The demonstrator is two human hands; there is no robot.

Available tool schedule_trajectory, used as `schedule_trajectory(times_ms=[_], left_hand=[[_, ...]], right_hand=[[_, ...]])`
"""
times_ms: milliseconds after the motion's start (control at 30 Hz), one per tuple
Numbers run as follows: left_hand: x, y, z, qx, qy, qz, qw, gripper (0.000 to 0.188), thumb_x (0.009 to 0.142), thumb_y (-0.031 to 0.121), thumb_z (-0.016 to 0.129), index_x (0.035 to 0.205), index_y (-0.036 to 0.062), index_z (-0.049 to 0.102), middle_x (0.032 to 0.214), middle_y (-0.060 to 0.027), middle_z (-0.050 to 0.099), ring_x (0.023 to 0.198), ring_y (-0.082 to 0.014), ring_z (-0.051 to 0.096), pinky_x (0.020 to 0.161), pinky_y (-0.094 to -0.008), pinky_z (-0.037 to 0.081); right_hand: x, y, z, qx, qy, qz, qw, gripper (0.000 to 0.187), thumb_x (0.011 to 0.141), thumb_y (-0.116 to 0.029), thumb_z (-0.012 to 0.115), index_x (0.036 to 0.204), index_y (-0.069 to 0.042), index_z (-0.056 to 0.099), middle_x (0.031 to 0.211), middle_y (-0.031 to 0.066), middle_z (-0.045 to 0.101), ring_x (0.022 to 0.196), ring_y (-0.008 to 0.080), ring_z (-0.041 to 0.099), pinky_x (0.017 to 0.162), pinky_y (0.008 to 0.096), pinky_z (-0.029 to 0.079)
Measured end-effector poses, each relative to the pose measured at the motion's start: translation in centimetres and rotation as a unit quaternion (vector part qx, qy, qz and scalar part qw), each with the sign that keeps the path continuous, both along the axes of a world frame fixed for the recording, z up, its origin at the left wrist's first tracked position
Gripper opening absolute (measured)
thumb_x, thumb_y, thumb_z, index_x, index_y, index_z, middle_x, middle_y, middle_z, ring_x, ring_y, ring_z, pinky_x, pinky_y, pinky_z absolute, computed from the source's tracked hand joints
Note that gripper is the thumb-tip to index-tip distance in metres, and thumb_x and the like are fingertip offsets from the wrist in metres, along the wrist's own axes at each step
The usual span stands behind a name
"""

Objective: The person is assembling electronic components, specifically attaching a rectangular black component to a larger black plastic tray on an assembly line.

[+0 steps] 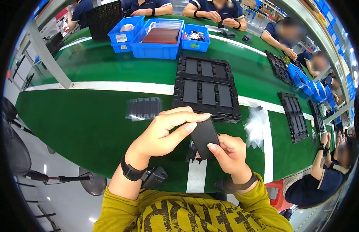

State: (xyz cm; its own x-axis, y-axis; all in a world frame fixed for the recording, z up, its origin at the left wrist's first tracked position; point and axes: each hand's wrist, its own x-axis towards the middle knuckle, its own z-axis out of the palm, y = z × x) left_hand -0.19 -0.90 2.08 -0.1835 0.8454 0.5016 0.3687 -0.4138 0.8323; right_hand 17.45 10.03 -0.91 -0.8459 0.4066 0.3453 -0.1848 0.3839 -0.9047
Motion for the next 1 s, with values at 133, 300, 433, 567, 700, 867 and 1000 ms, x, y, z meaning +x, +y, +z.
schedule_trajectory(times_ms=[133,300,433,567,700,867,1000], left_hand=[[0.0,0.3,-0.3,0.0,-0.021,-0.024,0.999,0.026,0.083,0.0,0.051,0.107,-0.0032,0.061,0.087,-0.01,0.06,0.079,-0.0172,0.055,0.072,-0.0262,0.044],[-0.2,0.0,-0.1,-0.014,-0.013,-0.023,1.0,0.028,0.084,0.002,0.05,0.109,-0.0032,0.06,0.085,-0.0089,0.06,0.078,-0.016,0.055,0.073,-0.0264,0.043],[0.2,-0.1,0.1,0.017,-0.092,0.003,0.996,0.029,0.09,0.011,0.045,0.11,-0.0029,0.06,0.086,-0.0081,0.061,0.081,-0.015,0.056,0.075,-0.0282,0.044],[0.1,0.3,-0.2,-0.033,-0.168,0.018,0.985,0.033,0.094,0.02,0.042,0.1,-0.0045,0.063,0.085,-0.0076,0.063,0.08,-0.0148,0.057,0.076,-0.0283,0.044],[0.2,0.6,-0.3,-0.058,-0.137,0.041,0.988,0.026,0.091,0.015,0.051,0.084,-0.006,0.065,0.076,-0.0067,0.061,0.073,-0.013,0.056,0.07,-0.0261,0.044],[-0.1,0.2,0.4,-0.062,-0.064,0.016,0.996,0.013,0.083,0.007,0.061,0.077,-0.0028,0.066,0.072,-0.0058,0.06,0.069,-0.0119,0.055,0.064,-0.0245,0.042],[0.6,0.6,-0.3,0.002,0.058,0.075,0.995,0.017,0.087,0.011,0.056,0.083,-0.0021,0.066,0.076,-0.0066,0.06,0.072,-0.0131,0.056,0.066,-0.0254,0.043]], right_hand=[[0.0,-0.5,-0.5,-0.001,0.029,-0.031,0.999,0.008,0.083,-0.002,0.058,0.086,0.005,0.062,0.067,0.0091,0.065,0.059,0.0105,0.063,0.053,0.0212,0.047],[-0.4,-1.1,-0.1,-0.016,0.044,-0.028,0.998,0.009,0.083,-0.001,0.058,0.088,0.006,0.061,0.071,0.0103,0.067,0.062,0.0111,0.064,0.056,0.0215,0.049],[-0.3,-1.2,-0.2,-0.039,0.042,-0.034,0.998,0.01,0.084,-0.001,0.056,0.09,0.006,0.06,0.073,0.0105,0.068,0.064,0.0114,0.065,0.058,0.0219,0.05],[-0.3,-1.1,0.0,-0.013,0.041,-0.041,0.998,0.011,0.085,-0.001,0.056,0.091,0.007,0.06,0.074,0.0102,0.068,0.065,0.011,0.064,0.059,0.0218,0.05],[-0.7,-1.2,-0.5,-0.014,0.045,-0.053,0.997,0.008,0.083,-0.001,0.059,0.087,0.005,0.061,0.07,0.0091,0.067,0.06,0.0102,0.063,0.055,0.0213,0.048],[-0.6,-1.0,-0.8,0.138,0.028,-0.065,0.988,0.005,0.077,-0.003,0.065,0.076,0.002,0.062,0.058,0.0084,0.059,0.047,0.0136,0.057,0.045,0.0232,0.04],[-0.5,-1.1,-0.8,0.109,0.034,-0.072,0.991,0.005,0.079,-0.002,0.063,0.08,0.003,0.061,0.061,0.0088,0.062,0.05,0.0128,0.059,0.048,0.0224,0.043]])
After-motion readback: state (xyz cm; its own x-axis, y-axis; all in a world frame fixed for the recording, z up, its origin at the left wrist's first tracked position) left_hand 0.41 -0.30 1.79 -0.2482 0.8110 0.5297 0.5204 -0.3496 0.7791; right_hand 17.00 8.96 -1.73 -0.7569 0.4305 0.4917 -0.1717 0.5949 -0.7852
